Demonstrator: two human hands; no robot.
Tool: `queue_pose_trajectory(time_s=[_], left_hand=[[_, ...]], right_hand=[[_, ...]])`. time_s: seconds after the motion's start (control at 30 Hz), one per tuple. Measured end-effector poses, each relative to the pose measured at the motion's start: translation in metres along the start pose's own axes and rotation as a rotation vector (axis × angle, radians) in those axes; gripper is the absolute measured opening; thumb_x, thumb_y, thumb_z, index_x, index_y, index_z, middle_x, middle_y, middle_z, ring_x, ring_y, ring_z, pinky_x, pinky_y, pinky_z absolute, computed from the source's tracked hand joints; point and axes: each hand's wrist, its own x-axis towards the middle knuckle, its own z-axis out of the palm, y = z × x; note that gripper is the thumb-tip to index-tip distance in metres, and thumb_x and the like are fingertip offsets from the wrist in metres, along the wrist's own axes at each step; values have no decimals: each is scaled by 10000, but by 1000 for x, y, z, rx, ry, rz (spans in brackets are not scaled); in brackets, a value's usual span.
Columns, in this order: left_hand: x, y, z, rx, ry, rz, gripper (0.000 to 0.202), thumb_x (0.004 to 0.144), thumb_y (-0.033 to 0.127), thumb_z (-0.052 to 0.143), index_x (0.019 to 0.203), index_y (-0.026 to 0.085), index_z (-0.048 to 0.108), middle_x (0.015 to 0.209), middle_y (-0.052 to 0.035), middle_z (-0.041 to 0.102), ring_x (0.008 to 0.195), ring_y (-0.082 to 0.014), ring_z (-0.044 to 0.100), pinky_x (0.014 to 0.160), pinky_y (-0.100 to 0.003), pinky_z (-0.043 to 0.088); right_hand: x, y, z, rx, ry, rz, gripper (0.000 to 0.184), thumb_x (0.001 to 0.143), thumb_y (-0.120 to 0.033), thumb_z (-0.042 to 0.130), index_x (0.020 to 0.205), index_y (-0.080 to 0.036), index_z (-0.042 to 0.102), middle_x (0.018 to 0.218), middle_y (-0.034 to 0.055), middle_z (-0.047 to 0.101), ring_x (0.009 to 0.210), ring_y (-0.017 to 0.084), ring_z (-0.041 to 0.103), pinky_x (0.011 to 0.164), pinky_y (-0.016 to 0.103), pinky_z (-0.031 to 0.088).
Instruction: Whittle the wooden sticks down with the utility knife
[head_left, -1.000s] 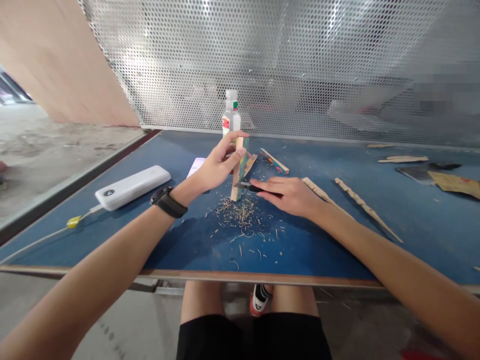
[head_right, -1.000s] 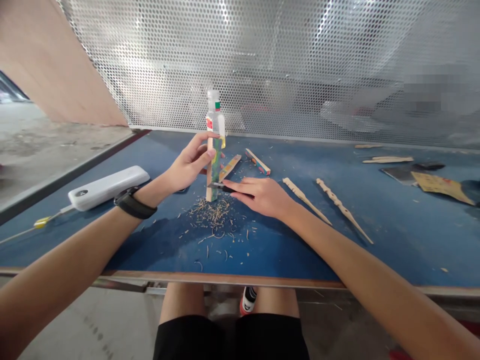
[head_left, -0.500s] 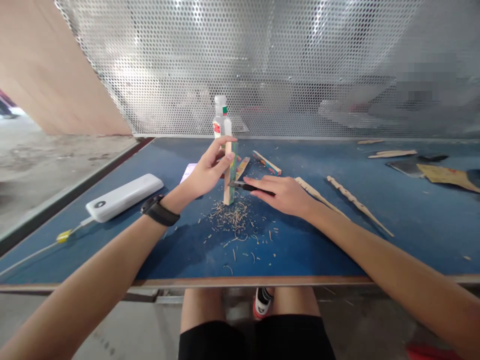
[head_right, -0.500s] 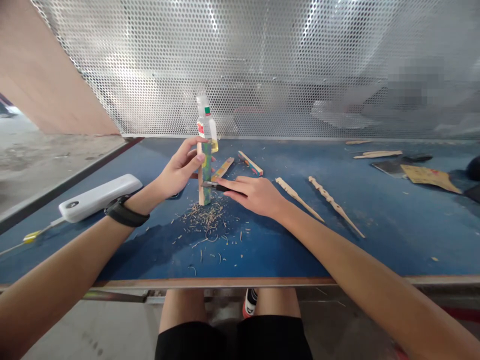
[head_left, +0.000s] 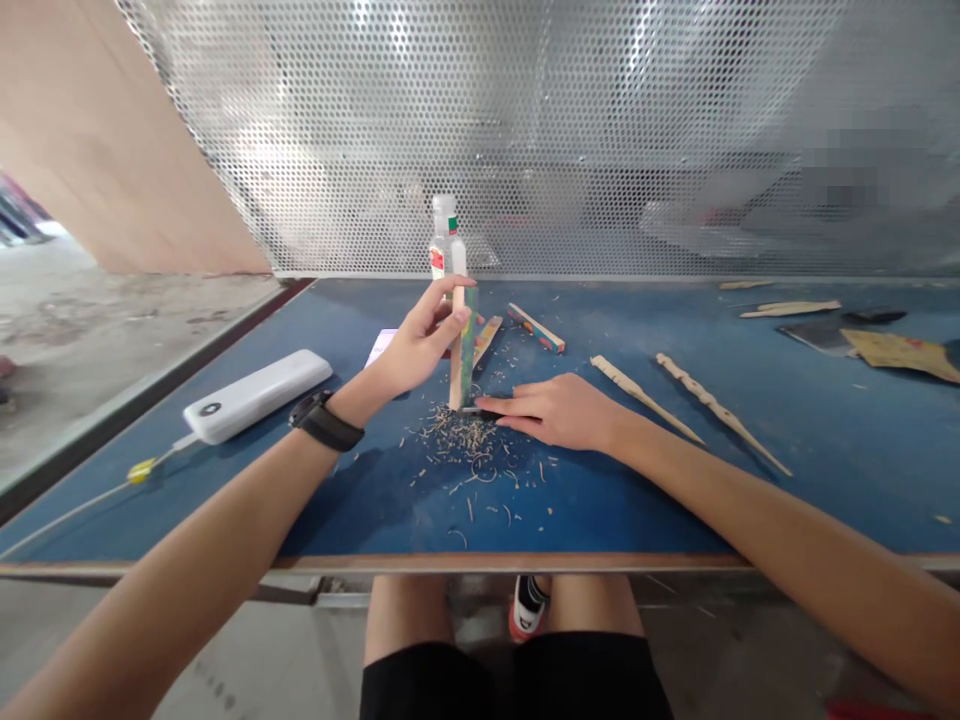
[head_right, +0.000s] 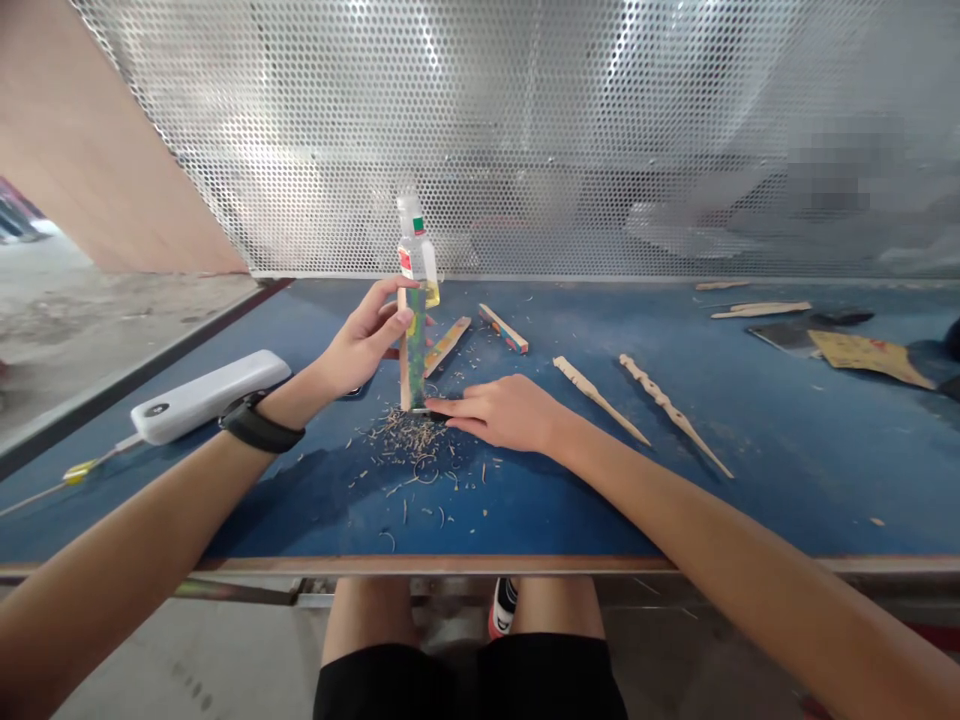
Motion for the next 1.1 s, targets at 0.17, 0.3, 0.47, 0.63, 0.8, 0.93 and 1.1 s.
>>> queue_pose_trajectory(time_s=[0.17, 0.3, 0.47, 0.63, 0.8, 0.93, 1.1], left_hand=[[0, 0, -2, -1, 28, -80, 352, 1070, 485, 636, 1393, 370, 556, 990, -25, 645, 778, -132, 681, 644, -226, 644], [-1, 1, 0, -1, 20, -47, 364, 1063, 488, 651, 1394, 363, 569, 1008, -34, 652, 799, -132, 680, 640, -205, 629], [-1, 1, 1, 14, 40, -66, 372, 1067, 503, 639, 1406, 368, 570, 974, -27, 660, 747, -123, 660, 621, -212, 627], [0, 2, 1, 29, 37, -49, 375, 1064, 492, 645, 1409, 362, 577, 1037, -43, 673, 762, -124, 659, 596, -196, 602], [-1, 2, 0, 20, 55, -99, 392, 1053, 517, 659, 1404, 365, 569, 1004, -35, 650, 822, -149, 687, 641, -234, 653], [0, 2, 1, 7, 52, -80, 370, 1059, 486, 659, 1394, 355, 574, 1012, -38, 647, 803, -138, 671, 619, -208, 629], [0, -1, 3, 26, 57, -55, 376, 1060, 501, 653, 1399, 358, 575, 965, -32, 645, 701, -113, 609, 556, -185, 568]], right_hand=[[-1, 3, 1, -55, 138, 43, 442, 1177, -450, 440, 1554, -367, 656, 906, 4, 785, 693, 139, 640, 605, 299, 386], [0, 8, 1, -73, 258, 121, 445, 1171, -472, 454, 1539, -354, 675, 858, 4, 771, 692, 144, 638, 610, 294, 414], [1, 8, 4, 62, 188, 86, 429, 1166, -443, 486, 1540, -339, 672, 954, 10, 814, 780, 152, 696, 705, 283, 473], [0, 2, 4, 83, 32, 21, 409, 1164, -424, 498, 1528, -363, 675, 1009, -1, 834, 842, 161, 734, 712, 284, 475], [-1, 1, 1, 35, 77, 34, 420, 1169, -448, 473, 1516, -350, 689, 1032, 12, 841, 799, 158, 734, 682, 283, 471], [-1, 5, 0, 31, 209, 127, 448, 1168, -467, 469, 1547, -330, 665, 1042, 33, 836, 818, 170, 739, 705, 293, 492], [1, 4, 2, 23, 82, 66, 438, 1171, -442, 467, 1560, -351, 647, 986, 8, 828, 811, 163, 729, 676, 288, 458]])
